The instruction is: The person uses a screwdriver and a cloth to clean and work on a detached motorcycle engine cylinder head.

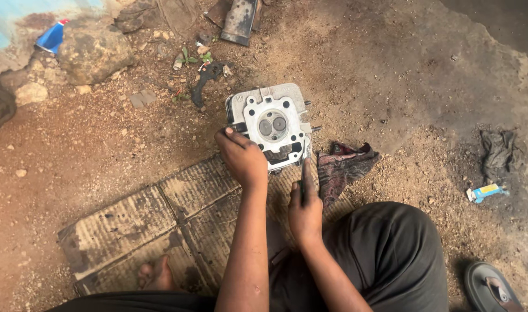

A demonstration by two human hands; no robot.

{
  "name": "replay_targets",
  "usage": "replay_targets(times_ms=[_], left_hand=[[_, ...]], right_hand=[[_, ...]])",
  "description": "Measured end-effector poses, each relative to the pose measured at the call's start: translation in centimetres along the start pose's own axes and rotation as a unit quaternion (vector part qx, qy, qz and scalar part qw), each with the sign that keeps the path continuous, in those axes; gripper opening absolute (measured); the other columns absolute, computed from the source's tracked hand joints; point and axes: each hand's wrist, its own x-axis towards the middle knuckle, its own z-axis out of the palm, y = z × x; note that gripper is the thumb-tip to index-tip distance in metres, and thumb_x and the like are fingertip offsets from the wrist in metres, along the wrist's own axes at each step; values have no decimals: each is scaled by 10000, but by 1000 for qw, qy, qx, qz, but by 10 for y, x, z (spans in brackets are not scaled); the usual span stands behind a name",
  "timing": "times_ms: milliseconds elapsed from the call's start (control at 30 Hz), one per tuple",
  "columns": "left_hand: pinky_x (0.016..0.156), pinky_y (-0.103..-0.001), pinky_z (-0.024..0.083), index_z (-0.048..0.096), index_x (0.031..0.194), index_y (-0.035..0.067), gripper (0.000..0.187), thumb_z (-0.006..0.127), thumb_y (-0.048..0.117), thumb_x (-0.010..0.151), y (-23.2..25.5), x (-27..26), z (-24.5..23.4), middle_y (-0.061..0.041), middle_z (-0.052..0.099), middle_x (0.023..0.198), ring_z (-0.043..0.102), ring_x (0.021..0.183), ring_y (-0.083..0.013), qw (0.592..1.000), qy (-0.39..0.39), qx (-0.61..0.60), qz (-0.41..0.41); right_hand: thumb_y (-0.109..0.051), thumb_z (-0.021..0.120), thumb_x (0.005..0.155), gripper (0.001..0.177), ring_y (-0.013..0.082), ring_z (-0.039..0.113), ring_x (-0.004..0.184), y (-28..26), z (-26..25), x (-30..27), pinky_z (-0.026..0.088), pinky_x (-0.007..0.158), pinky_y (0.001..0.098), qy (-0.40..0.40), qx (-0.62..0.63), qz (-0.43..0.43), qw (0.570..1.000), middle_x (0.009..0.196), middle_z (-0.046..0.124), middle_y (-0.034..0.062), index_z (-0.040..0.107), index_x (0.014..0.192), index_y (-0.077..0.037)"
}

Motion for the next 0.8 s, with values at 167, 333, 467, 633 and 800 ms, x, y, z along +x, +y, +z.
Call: replay_targets(times_ms=[167,333,467,633,800], left_hand=[[809,-561,458,510,1146,-2,379,334,327,1078,5,0,-3,-257,637,1061,639,974,-469,1000,5,-11,5],[838,-553,459,521,1111,-6,380,341,328,1084,0,6,1,-262,644,1060,640,980,-466,1000,1,-19,-1],[842,-561,447,518,1122,-6,382,342,331,1084,-1,7,2,-266,639,1089,623,1010,-476,1000,5,-13,-9],[830,-560,445,513,1138,-8,378,342,323,1080,1,-4,-3,-268,630,1081,619,1001,-477,1000,20,-13,18],[794,-527,471,497,1095,-16,363,321,301,1091,-5,-12,-5,-236,621,1012,658,907,-414,999,3,-26,22]], right_hand=[[-134,482,1025,627,144,431,569,-16,-25,11,377,473,279,68,350,302,884,830,511,91,339,1620,-267],[-170,459,1104,540,77,407,587,-21,-91,30,332,468,186,-116,760,391,506,823,485,26,331,1619,-273],[-188,468,1011,589,97,367,505,-47,-94,31,294,426,225,-101,377,390,834,707,441,11,384,1587,-283],[-183,488,1001,599,83,325,472,-58,-85,31,273,406,226,-163,368,426,810,655,418,-4,408,1589,-265],[-188,471,1014,564,66,333,481,-36,-93,33,263,391,185,-186,467,438,746,694,427,-2,417,1573,-247]])
